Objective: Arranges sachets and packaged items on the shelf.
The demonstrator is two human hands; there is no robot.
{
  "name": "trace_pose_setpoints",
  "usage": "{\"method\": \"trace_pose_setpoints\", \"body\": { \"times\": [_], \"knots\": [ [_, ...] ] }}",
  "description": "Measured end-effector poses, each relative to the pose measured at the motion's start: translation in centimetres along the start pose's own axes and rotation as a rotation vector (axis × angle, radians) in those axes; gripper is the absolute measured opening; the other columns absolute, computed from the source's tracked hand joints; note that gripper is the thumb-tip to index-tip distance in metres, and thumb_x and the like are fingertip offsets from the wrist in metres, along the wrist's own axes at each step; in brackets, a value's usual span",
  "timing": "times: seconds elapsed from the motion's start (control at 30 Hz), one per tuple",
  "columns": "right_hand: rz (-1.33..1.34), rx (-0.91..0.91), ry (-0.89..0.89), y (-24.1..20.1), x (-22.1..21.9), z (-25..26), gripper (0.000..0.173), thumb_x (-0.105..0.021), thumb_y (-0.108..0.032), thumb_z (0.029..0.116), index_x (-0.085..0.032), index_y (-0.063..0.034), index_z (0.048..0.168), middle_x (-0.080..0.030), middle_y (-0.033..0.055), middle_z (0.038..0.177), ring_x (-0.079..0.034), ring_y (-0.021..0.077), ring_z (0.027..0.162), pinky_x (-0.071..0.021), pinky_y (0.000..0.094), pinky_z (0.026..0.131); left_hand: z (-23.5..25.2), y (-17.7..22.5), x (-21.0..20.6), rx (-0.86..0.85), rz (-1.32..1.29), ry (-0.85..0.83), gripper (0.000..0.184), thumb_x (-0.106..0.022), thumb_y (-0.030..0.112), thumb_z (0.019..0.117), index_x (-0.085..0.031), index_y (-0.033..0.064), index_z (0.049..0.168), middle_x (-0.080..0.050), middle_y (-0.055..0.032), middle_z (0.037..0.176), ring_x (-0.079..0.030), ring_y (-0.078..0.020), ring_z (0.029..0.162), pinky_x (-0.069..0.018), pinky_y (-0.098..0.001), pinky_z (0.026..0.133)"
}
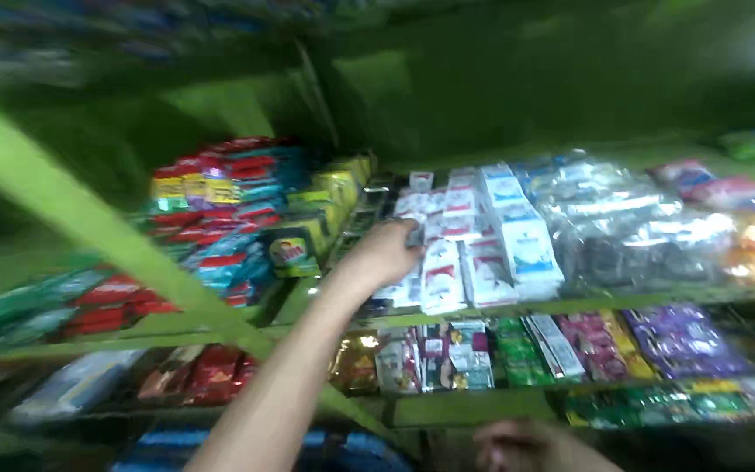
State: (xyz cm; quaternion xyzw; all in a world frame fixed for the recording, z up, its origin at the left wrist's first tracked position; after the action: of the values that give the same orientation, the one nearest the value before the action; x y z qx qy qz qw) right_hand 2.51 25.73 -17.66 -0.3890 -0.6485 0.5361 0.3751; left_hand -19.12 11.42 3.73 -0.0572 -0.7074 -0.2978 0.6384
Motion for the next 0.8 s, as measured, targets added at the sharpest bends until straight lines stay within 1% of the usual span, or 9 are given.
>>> {"method": "trace_pose_setpoints", "body": {
  "times": [0.1, 0.17, 0.3, 0.37, 0.47, 0.63, 0.67, 0.73, 0.8],
  "knots": [
    [-0.44, -0.15, 0.512, 3.5, 6.6, -1.4, 0.036, -0.06, -0.02, 0.1017, -0.064, -0.0015, 0.132, -0.071, 0.0171, 0.118, -0.07, 0.0289, 0.106, -0.0561, 0.0496, 0.095, -1.4, -0.2, -1.0, -0.061, 0.079, 0.072, 0.037, -0.061, 0.02, 0.1039, -0.062, 0.0043, 0.138, -0.059, -0.0184, 0.141, -0.058, -0.0371, 0.129, -0.0449, -0.0587, 0.108],
    [-0.65, -0.281, 0.756, 5.3, 10.2, -1.4, 0.049, -0.064, -0.027, 0.0986, -0.058, -0.0015, 0.14, -0.062, 0.0241, 0.135, -0.062, 0.0423, 0.121, -0.0491, 0.0606, 0.102, -2.8, -0.4, -1.5, -0.045, 0.08, 0.131, 0.037, -0.06, 0.021, 0.1044, -0.062, 0.0039, 0.137, -0.056, -0.0184, 0.144, -0.057, -0.0365, 0.13, -0.0455, -0.0584, 0.107],
    [-0.742, -0.603, 0.765, 8.5, 13.4, 0.3, 0.079, -0.073, -0.04, 0.092, -0.041, -0.004, 0.155, -0.033, 0.025, 0.161, -0.049, 0.0481, 0.136, -0.0436, 0.0615, 0.108, -4.4, 0.2, -2.9, -0.068, 0.071, 0.214, 0.024, -0.058, 0.012, 0.1041, -0.072, 0.0019, 0.121, -0.06, -0.0181, 0.141, -0.057, -0.0372, 0.131, -0.0454, -0.0579, 0.107],
    [-0.685, -0.587, 0.794, 9.3, 14.1, 0.7, 0.071, -0.075, -0.032, 0.0903, -0.048, -0.0047, 0.15, -0.039, 0.0253, 0.157, -0.052, 0.0466, 0.133, -0.0456, 0.0602, 0.106, -5.0, 0.2, -2.9, -0.133, -0.003, 0.235, 0.023, -0.056, 0.012, 0.1055, -0.074, 0.0031, 0.117, -0.064, -0.0152, 0.138, -0.06, -0.0337, 0.128, -0.047, -0.0567, 0.106],
    [-0.419, -0.41, 0.872, 9.8, 16.0, -0.1, 0.059, -0.075, -0.025, 0.0921, -0.055, -0.0024, 0.143, -0.061, 0.0235, 0.134, -0.064, 0.0381, 0.117, -0.0516, 0.0559, 0.099, -6.1, -0.9, -2.7, -0.171, -0.173, 0.261, 0.03, -0.05, 0.02, 0.1083, -0.069, 0.0102, 0.129, -0.064, -0.0078, 0.139, -0.062, -0.0239, 0.126, -0.0501, -0.0518, 0.104],
    [-0.098, -0.356, 0.879, 9.9, 17.4, -2.3, 0.034, -0.056, -0.021, 0.1047, -0.064, -0.0026, 0.132, -0.068, 0.0172, 0.122, -0.068, 0.0252, 0.104, -0.0552, 0.0463, 0.091, -12.9, -0.1, -5.1, -0.605, -0.397, 0.684, 0.024, -0.054, 0.026, 0.1058, -0.071, 0.0134, 0.117, -0.068, -0.0002, 0.13, -0.057, -0.0172, 0.133, -0.0494, -0.04, 0.111],
    [-0.051, -0.365, 0.913, 10.1, 17.5, -2.6, 0.033, -0.052, -0.02, 0.1063, -0.065, -0.0022, 0.13, -0.068, 0.0176, 0.122, -0.068, 0.0254, 0.104, -0.0561, 0.0468, 0.09, -14.1, 1.1, -7.0, -0.688, -0.476, 0.612, 0.019, -0.054, 0.025, 0.1067, -0.07, 0.0163, 0.112, -0.069, 0.0042, 0.124, -0.058, -0.0103, 0.13, -0.0488, -0.0334, 0.11],
    [0.034, -0.362, 1.001, 10.5, 17.9, -3.0, 0.032, -0.047, -0.018, 0.1078, -0.065, -0.0013, 0.128, -0.068, 0.0183, 0.12, -0.068, 0.0251, 0.103, -0.0569, 0.0468, 0.089, -13.6, 3.5, -13.0, -0.734, -0.656, 0.326, 0.016, -0.058, 0.015, 0.1039, -0.072, 0.0072, 0.108, -0.072, -0.0048, 0.113, -0.064, -0.0123, 0.117, -0.0525, -0.0309, 0.104],
    [0.075, -0.314, 1.084, 10.7, 18.2, -3.2, 0.032, -0.045, -0.015, 0.1077, -0.065, 0.0021, 0.126, -0.067, 0.0195, 0.116, -0.067, 0.025, 0.101, -0.0559, 0.0467, 0.088, -9.7, 4.6, -20.5, -0.448, -0.725, -0.017, 0.026, -0.061, 0.011, 0.1005, -0.069, -0.0027, 0.122, -0.071, -0.0151, 0.119, -0.069, -0.0178, 0.11, -0.0568, -0.0331, 0.097]
  ]
}}
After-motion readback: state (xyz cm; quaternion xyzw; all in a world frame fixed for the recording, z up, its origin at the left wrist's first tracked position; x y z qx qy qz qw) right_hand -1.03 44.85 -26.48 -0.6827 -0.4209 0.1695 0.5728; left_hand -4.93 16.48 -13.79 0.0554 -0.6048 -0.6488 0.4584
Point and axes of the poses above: each hand's wrist, its own z-axis towards the middle knuckle, its own x-axis out of the back of the hand, y = z × x, the point moved 4 cm from there along z, towards the middle knuckle
